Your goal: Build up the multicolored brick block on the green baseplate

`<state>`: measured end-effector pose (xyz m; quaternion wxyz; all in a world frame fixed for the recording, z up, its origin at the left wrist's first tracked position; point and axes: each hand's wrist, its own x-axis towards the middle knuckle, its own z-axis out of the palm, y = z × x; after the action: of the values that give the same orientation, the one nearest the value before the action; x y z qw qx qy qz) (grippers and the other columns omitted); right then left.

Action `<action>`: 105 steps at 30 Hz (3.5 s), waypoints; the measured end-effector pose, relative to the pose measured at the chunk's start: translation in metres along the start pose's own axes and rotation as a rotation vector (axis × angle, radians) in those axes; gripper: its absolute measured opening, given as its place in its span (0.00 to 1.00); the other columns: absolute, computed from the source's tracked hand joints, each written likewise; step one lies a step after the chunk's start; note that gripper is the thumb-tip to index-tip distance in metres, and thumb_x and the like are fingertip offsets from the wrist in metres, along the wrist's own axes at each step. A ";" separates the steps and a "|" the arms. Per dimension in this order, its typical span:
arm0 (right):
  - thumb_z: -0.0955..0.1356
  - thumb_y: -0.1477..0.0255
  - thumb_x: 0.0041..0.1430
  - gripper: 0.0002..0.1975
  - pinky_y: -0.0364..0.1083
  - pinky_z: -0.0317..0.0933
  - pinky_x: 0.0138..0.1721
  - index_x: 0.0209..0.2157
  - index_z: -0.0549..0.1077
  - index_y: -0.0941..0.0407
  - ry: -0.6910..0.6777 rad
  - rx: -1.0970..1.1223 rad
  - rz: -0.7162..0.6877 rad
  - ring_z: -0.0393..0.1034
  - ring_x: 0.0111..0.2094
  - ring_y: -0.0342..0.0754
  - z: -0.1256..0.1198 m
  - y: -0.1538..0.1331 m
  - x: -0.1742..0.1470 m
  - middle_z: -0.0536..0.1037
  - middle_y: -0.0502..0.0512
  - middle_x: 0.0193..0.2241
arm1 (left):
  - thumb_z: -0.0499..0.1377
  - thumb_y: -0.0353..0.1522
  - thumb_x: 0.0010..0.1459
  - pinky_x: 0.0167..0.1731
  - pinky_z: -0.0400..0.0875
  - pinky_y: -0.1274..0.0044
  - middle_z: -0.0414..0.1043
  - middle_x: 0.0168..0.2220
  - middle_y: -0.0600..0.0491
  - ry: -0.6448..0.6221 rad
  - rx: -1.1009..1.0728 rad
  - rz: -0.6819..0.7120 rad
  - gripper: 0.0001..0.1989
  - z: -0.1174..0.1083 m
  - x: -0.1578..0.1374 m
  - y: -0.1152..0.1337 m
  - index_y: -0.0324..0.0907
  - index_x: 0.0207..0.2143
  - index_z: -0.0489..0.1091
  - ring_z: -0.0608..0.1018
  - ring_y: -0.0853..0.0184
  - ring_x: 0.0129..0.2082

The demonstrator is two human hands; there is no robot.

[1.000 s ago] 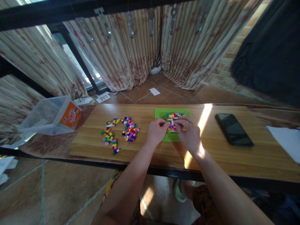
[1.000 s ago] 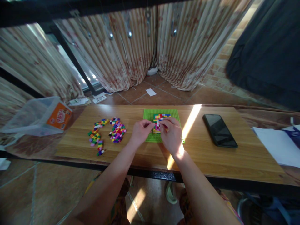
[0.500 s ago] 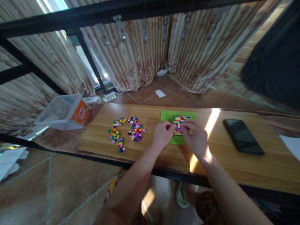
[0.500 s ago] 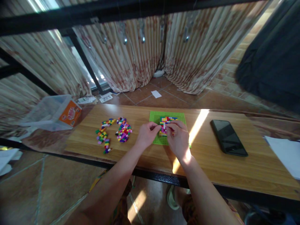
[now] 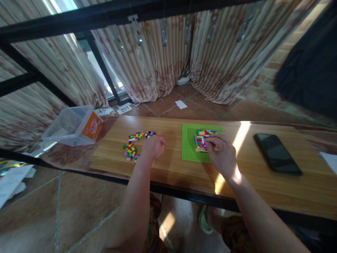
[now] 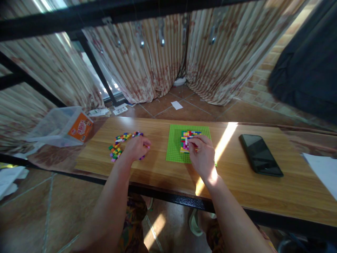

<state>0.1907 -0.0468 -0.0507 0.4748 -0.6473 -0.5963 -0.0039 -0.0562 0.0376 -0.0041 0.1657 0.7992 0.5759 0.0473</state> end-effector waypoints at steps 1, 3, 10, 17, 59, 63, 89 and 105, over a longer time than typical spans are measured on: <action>0.66 0.71 0.59 0.09 0.57 0.70 0.48 0.34 0.80 0.54 -0.002 0.000 0.001 0.75 0.44 0.55 0.000 0.000 0.000 0.79 0.60 0.40 | 0.59 0.26 0.54 0.47 0.73 0.71 0.81 0.40 0.46 -0.002 0.025 -0.010 0.13 -0.001 -0.001 0.000 0.42 0.39 0.81 0.80 0.59 0.44; 0.66 0.72 0.59 0.09 0.57 0.70 0.48 0.34 0.80 0.54 -0.003 0.001 0.001 0.75 0.44 0.54 0.000 0.000 0.000 0.79 0.59 0.40 | 0.59 0.27 0.55 0.46 0.73 0.71 0.81 0.39 0.46 -0.011 0.055 -0.022 0.11 -0.001 -0.001 0.000 0.42 0.38 0.81 0.80 0.59 0.43; 0.66 0.71 0.59 0.09 0.56 0.71 0.46 0.34 0.80 0.55 0.008 -0.012 -0.022 0.75 0.43 0.54 0.000 0.001 0.000 0.79 0.59 0.39 | 0.60 0.30 0.58 0.45 0.72 0.72 0.81 0.36 0.47 -0.008 0.055 -0.010 0.08 0.002 0.003 0.002 0.42 0.36 0.80 0.80 0.61 0.42; 0.66 0.72 0.60 0.09 0.56 0.70 0.48 0.33 0.80 0.55 0.006 -0.015 -0.022 0.75 0.42 0.54 0.000 -0.001 0.000 0.80 0.59 0.38 | 0.58 0.28 0.60 0.41 0.73 0.74 0.81 0.35 0.48 0.042 -0.245 0.133 0.07 0.012 0.008 0.025 0.38 0.34 0.77 0.79 0.65 0.35; 0.69 0.62 0.58 0.10 0.60 0.65 0.52 0.35 0.80 0.53 -0.030 0.009 0.028 0.72 0.46 0.57 0.001 -0.009 -0.001 0.79 0.59 0.40 | 0.58 0.28 0.60 0.37 0.71 0.74 0.74 0.30 0.53 0.150 -0.527 0.312 0.05 0.061 0.002 0.092 0.42 0.39 0.68 0.77 0.66 0.32; 0.70 0.62 0.56 0.10 0.61 0.64 0.51 0.35 0.80 0.53 -0.036 -0.012 0.087 0.71 0.47 0.58 0.004 -0.010 -0.002 0.79 0.59 0.41 | 0.58 0.26 0.58 0.38 0.72 0.73 0.75 0.33 0.52 0.149 -0.518 0.300 0.09 0.062 0.003 0.092 0.42 0.42 0.68 0.77 0.65 0.33; 0.60 0.55 0.66 0.25 0.59 0.62 0.57 0.54 0.73 0.56 -0.141 0.158 0.120 0.69 0.55 0.56 0.008 0.037 0.023 0.75 0.65 0.54 | 0.64 0.36 0.58 0.39 0.72 0.71 0.77 0.34 0.51 0.100 -0.475 0.247 0.14 0.066 0.002 0.091 0.41 0.46 0.69 0.79 0.62 0.34; 0.63 0.54 0.62 0.23 0.47 0.65 0.30 0.35 0.81 0.55 -0.247 0.039 0.388 0.76 0.30 0.53 -0.010 -0.004 0.009 0.83 0.56 0.28 | 0.55 0.22 0.58 0.41 0.73 0.72 0.79 0.33 0.51 0.167 -0.571 0.108 0.14 0.041 0.009 0.063 0.42 0.44 0.74 0.80 0.64 0.34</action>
<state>0.1961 -0.0465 -0.0375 0.4024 -0.7362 -0.5142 0.1780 0.0149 0.0197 -0.0233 0.3330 0.7431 0.5075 0.2817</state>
